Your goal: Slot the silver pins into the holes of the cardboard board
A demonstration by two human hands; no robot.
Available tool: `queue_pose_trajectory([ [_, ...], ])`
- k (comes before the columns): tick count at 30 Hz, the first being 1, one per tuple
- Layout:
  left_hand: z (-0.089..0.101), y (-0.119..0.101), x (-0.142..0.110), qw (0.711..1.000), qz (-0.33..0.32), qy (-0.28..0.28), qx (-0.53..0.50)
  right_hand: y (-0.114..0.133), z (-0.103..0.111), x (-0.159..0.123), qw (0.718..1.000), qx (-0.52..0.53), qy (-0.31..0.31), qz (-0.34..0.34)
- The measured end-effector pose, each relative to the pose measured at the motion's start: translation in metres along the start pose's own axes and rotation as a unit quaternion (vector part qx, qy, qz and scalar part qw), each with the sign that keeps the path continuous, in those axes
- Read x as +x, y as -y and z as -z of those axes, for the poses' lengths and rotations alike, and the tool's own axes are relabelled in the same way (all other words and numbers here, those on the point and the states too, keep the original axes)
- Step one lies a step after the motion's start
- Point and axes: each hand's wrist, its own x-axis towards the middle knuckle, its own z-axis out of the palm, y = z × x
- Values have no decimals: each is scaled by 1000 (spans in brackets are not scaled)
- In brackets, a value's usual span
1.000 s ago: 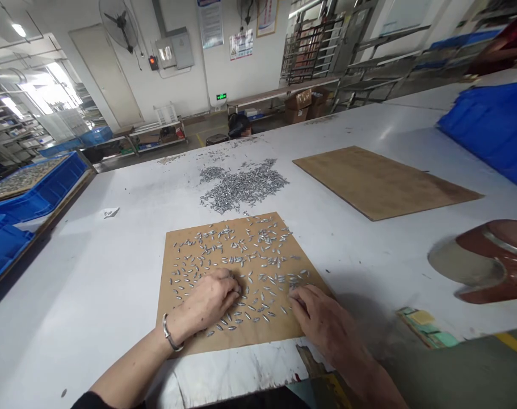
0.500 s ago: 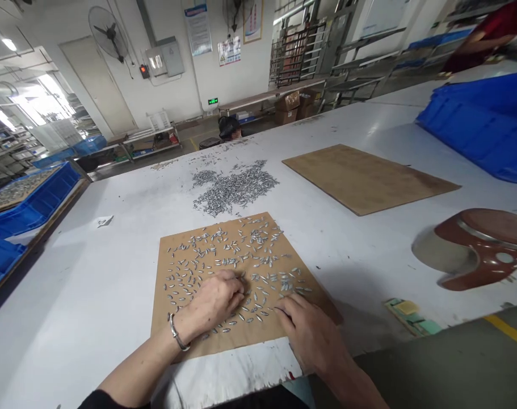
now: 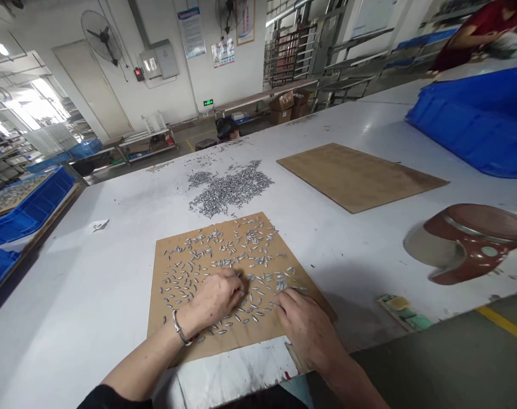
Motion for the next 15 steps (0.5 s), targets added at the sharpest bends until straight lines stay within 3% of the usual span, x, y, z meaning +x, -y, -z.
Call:
queue_pose_trajectory([
  [6, -3, 2, 1, 1000, -2, 1, 4, -5, 7, 9, 999, 17, 33, 0],
  [11, -4, 1, 6, 1000, 8, 2, 8, -26, 20, 1, 997, 70, -8, -38],
  [15, -8, -4, 20, 1000, 8, 19, 20, -18, 19, 2, 998, 47, 4, -31],
])
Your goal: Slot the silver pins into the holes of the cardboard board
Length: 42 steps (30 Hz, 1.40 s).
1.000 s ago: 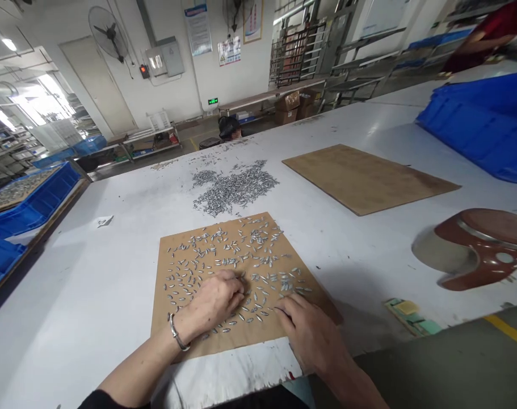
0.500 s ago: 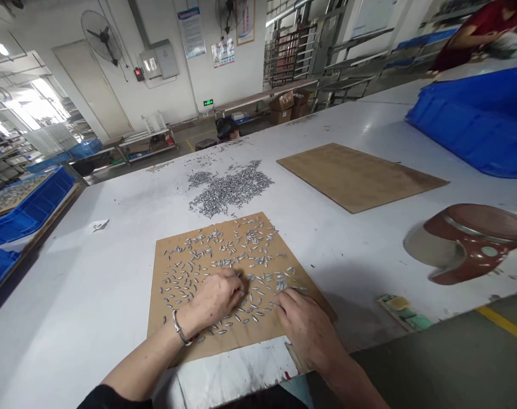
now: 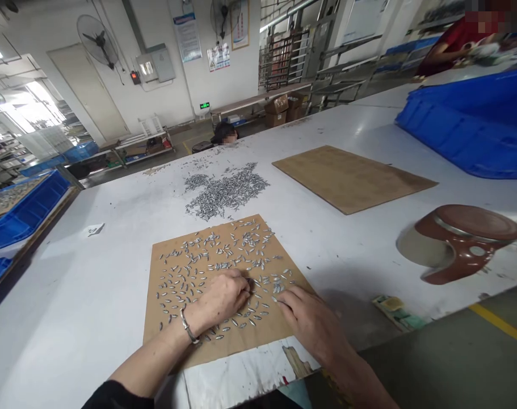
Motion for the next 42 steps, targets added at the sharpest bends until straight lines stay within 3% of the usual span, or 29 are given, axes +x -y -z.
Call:
queue_pose_trajectory([
  [5, -6, -8, 22, 1000, -5, 15, 13, 15, -3, 7, 998, -53, 19, -30],
  [14, -24, -21, 52, 992, -25, 82, 93, 16, -2, -9, 995, -27, 63, -68],
  [24, -2, -36, 62, 976, -77, 157, 131, 18, -7, -14, 996, 22, 70, -51],
  [29, -2, -42, 72, 961, -91, 211, 153, 17, -11, -12, 997, 11, 55, -57],
  [42, -10, -34, 77, 960, -110, 215, 144, 13, -21, -15, 1000, 5, -6, -1],
])
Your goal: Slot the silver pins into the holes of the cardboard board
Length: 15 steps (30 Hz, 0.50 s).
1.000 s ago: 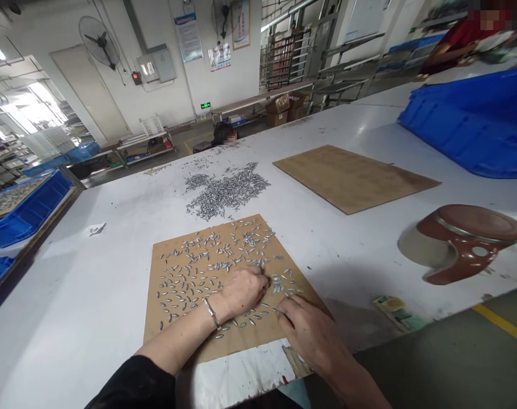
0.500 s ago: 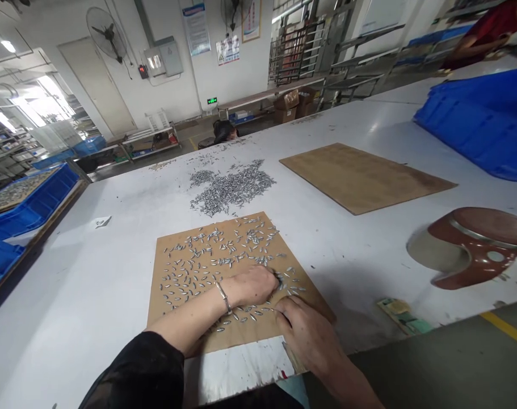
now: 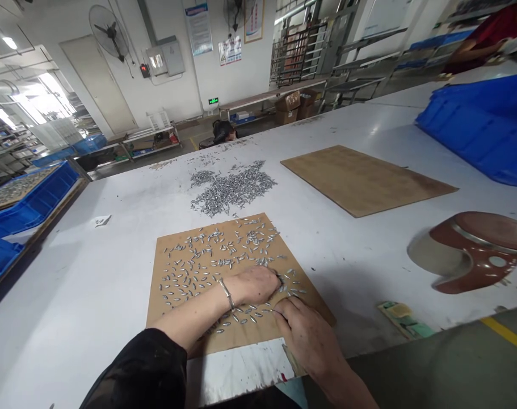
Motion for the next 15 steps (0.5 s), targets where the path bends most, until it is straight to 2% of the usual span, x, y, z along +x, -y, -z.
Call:
queue_pose_trajectory([
  [3, 4, 2, -4, 999, 14, -11, -31, -13, 7, -2, 999, 27, -34, 4],
  [7, 10, 15, -18, 990, 33, -82, -110, -37, 16, -6, 995, 25, -102, 2],
  [10, 14, 27, -32, 981, 56, -132, -131, -45, 15, -4, 996, 20, -82, 24],
  [15, 13, 35, -52, 977, 91, -156, -118, -41, 3, 7, 999, -17, -38, 30],
])
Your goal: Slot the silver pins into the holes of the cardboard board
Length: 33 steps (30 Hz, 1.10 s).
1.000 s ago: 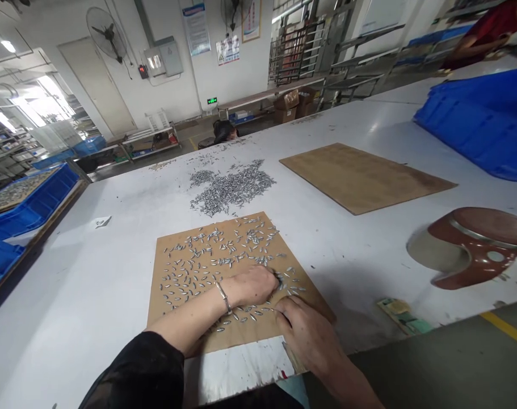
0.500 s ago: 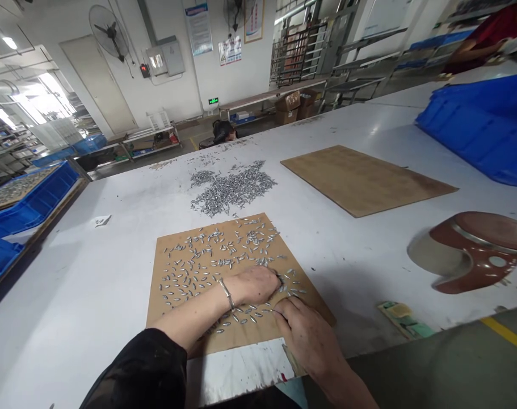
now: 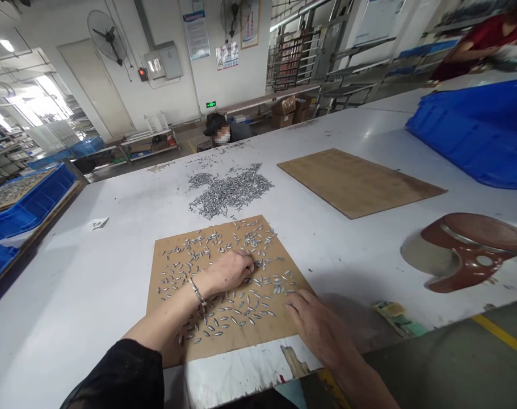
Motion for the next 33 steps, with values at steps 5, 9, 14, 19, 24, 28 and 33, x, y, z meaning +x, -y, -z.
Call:
queue_pose_trajectory([
  [5, -4, 3, -12, 1000, 13, 12, 11, 15, 1, 3, 1000, 10, 16, 6],
  [9, -9, 1, -12, 1000, 16, 22, 0, 29, 6, 5, 998, 28, 57, -25],
  [14, -14, -6, -7, 1000, 6, 30, 6, 29, 9, 9, 995, 39, 73, -59],
  [19, -21, -11, 3, 999, -9, 40, 15, 16, 18, 13, 996, 58, 49, -46],
  [24, -34, -25, 19, 998, -17, 45, 43, 14, 28, 29, 996, -14, 74, -53],
  [28, -46, -41, 29, 997, 17, 53, 54, 15, 29, 37, 995, -28, 90, -23],
  [33, -46, -57, 31, 992, 101, 67, 44, 10, 30, 39, 997, -27, 74, 15],
])
